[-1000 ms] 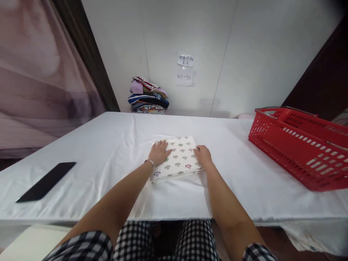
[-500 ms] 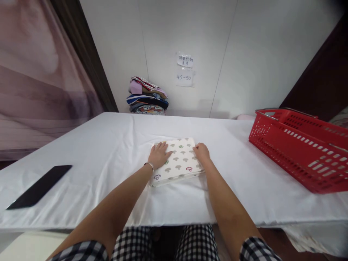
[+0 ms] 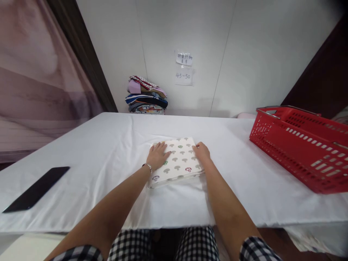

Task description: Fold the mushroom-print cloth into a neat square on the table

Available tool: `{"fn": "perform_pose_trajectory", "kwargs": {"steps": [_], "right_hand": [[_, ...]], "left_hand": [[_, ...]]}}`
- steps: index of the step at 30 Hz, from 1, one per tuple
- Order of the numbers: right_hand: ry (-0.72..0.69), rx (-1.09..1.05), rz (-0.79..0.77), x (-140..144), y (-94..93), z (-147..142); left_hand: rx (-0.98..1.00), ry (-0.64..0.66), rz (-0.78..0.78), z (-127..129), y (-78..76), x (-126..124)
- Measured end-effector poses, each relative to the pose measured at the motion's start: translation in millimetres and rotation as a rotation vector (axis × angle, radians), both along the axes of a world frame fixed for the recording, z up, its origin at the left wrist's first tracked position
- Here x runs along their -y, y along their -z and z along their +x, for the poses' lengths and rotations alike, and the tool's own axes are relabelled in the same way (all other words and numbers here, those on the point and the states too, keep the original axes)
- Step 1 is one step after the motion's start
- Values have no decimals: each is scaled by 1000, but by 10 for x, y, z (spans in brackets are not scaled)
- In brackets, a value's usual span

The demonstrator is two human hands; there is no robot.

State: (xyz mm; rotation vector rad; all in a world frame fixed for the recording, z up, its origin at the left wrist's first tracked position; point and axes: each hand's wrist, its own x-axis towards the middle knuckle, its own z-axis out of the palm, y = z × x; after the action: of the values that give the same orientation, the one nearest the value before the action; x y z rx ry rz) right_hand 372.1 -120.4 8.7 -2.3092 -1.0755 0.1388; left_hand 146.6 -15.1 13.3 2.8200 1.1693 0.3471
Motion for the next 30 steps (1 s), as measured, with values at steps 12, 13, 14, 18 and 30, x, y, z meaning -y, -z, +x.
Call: {"fn": "perform_pose_trajectory", "kwargs": {"steps": [12,13,14,18,30], "right_hand": [[-127,69,73,-29,63,29],[-132,78,63,-29,68,27],[-134,89,57,-28,70,23],[-120,116,26,-19,61,-10],[-114,56,52,-6,72,-18]], "left_hand": [[-4,-10,4,2,-1,-5],[-1,-8,9,2,0,-5],[3,-5,13,1,1,-6],[9,-3,16,-5,13,-14],[39,-21,44,-28,81,-59]]}}
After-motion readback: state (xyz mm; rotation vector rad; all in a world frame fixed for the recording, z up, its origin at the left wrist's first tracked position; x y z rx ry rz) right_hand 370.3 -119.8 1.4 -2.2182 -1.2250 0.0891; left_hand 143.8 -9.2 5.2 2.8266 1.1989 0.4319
